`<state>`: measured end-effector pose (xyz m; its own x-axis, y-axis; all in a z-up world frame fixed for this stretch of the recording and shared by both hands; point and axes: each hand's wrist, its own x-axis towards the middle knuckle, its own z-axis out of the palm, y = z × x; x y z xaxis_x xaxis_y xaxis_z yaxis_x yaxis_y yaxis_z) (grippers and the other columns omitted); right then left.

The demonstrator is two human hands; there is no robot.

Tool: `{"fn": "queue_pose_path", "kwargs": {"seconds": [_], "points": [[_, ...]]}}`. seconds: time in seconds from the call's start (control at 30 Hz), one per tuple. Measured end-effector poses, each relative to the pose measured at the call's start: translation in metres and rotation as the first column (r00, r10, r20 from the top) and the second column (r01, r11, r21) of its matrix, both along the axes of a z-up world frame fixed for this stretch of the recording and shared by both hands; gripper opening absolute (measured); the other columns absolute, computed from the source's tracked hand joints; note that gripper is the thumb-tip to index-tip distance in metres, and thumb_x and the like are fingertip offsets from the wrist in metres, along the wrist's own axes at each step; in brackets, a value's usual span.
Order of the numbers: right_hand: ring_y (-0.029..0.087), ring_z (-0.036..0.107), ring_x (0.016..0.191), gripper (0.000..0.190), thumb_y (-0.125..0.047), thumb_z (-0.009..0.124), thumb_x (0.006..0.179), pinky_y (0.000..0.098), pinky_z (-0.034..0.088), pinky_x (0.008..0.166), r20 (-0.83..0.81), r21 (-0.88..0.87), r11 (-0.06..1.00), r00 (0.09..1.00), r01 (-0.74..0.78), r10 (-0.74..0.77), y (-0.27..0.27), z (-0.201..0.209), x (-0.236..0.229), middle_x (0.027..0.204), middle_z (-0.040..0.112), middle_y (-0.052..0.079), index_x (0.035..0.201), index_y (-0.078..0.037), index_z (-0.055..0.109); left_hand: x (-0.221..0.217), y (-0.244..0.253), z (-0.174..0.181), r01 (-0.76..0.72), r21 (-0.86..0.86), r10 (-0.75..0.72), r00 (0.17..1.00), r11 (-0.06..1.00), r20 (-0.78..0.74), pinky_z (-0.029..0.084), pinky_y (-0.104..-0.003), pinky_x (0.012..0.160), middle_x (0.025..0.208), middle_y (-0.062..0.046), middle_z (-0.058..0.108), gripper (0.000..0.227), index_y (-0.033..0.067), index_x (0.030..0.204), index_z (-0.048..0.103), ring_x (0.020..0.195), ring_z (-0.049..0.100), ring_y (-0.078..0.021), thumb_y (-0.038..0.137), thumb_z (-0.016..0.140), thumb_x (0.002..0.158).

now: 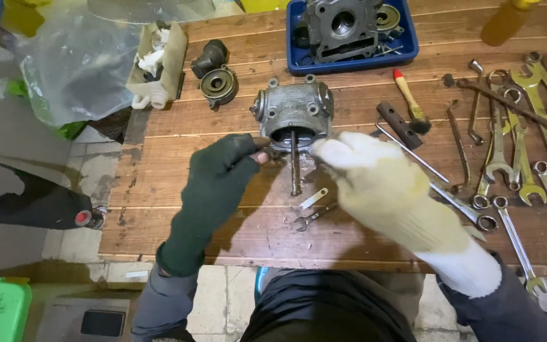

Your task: The person disassembles a metallic engine casing on a wooden workbench. They use a wrench to loosen and remove a bolt, then extract a cylindrical metal component. The person proceeds to remove a circular bearing or seal from the casing by hand and places the parts on the table.

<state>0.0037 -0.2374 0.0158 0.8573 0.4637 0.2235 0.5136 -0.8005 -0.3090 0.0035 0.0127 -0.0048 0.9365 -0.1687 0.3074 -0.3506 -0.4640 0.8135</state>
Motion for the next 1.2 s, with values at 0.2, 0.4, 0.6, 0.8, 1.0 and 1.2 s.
{"fn": "queue_pose_path", "kwargs": {"seconds": [0.2, 0.4, 0.6, 0.8, 1.0, 1.2], "points": [[0.030, 0.064, 0.073, 0.043, 0.001, 0.047, 0.091, 0.0463, 0.059, 0.045, -0.122, -0.164, 0.986, 0.992, -0.014, -0.007, 0.024, 0.013, 0.001, 0.084, 0.060, 0.005, 0.124, -0.021, 0.064, 0.004, 0.010, -0.014, 0.017, -0.053, -0.021, 0.997, 0.998, -0.075, 0.059, -0.035, 0.081, 0.106, -0.008, 0.076, 0.027, 0.0082, 0.120, 0.074, 0.096, 0.071, -0.0205, 0.018, 0.065, 0.096], [0.029, 0.068, 0.084, 0.044, -0.006, 0.045, 0.097, 0.0465, 0.066, 0.058, -0.310, -0.319, 0.943, 0.951, -0.096, -0.008, 0.038, 0.038, 0.002, 0.098, 0.064, 0.004, 0.132, -0.026, 0.061, 0.007, 0.004, -0.021, 0.129, -0.050, -0.132, 0.990, 0.990, -0.050, 0.058, -0.034, 0.085, 0.109, -0.007, 0.077, 0.025, 0.0101, 0.118, 0.074, 0.099, 0.072, -0.0194, 0.014, 0.067, 0.094], [0.032, 0.066, 0.094, 0.032, -0.006, 0.046, 0.094, 0.0518, 0.062, 0.063, -0.300, -0.322, 0.931, 0.951, -0.172, 0.072, 0.039, 0.027, 0.004, 0.097, 0.064, 0.005, 0.118, -0.021, 0.063, -0.004, -0.012, -0.016, 0.272, -0.011, -0.271, 0.953, 0.962, -0.132, 0.042, -0.030, 0.056, 0.072, 0.001, 0.063, 0.015, 0.0129, 0.107, 0.074, 0.062, 0.053, -0.0101, 0.021, 0.070, 0.095], [0.025, 0.071, 0.092, 0.038, -0.023, 0.062, 0.090, 0.0428, 0.063, 0.075, -0.193, -0.026, 0.999, 0.981, -0.025, 0.019, 0.026, -0.014, -0.002, 0.100, 0.071, 0.003, 0.128, -0.025, 0.057, -0.012, -0.031, -0.015, 0.145, -0.058, -0.152, 0.979, 0.988, -0.137, 0.054, -0.035, 0.067, 0.081, -0.008, 0.072, 0.014, 0.0106, 0.103, 0.077, 0.074, 0.067, -0.0210, 0.014, 0.073, 0.090], [0.041, 0.070, 0.106, 0.058, -0.025, 0.077, 0.079, 0.0529, 0.055, 0.091, -0.136, 0.264, 0.964, 0.991, 0.024, 0.013, 0.008, -0.041, -0.007, 0.108, 0.072, 0.018, 0.132, -0.012, 0.055, -0.010, -0.038, -0.027, 0.143, -0.063, -0.143, 0.990, 0.988, 0.006, 0.061, -0.035, 0.073, 0.081, -0.012, 0.074, 0.009, 0.0072, 0.094, 0.078, 0.078, 0.075, -0.0271, 0.015, 0.079, 0.091], [0.040, 0.068, 0.114, 0.042, -0.021, 0.073, 0.085, 0.0497, 0.051, 0.103, -0.160, 0.018, 0.960, 0.948, 0.281, -0.274, -0.081, -0.095, -0.006, 0.112, 0.074, 0.019, 0.125, -0.008, 0.069, -0.013, -0.035, -0.025, 0.095, -0.037, -0.097, 0.994, 0.995, -0.046, 0.060, -0.037, 0.069, 0.077, -0.014, 0.073, 0.012, 0.0054, 0.091, 0.076, 0.073, 0.074, -0.0257, 0.017, 0.079, 0.090]]}}
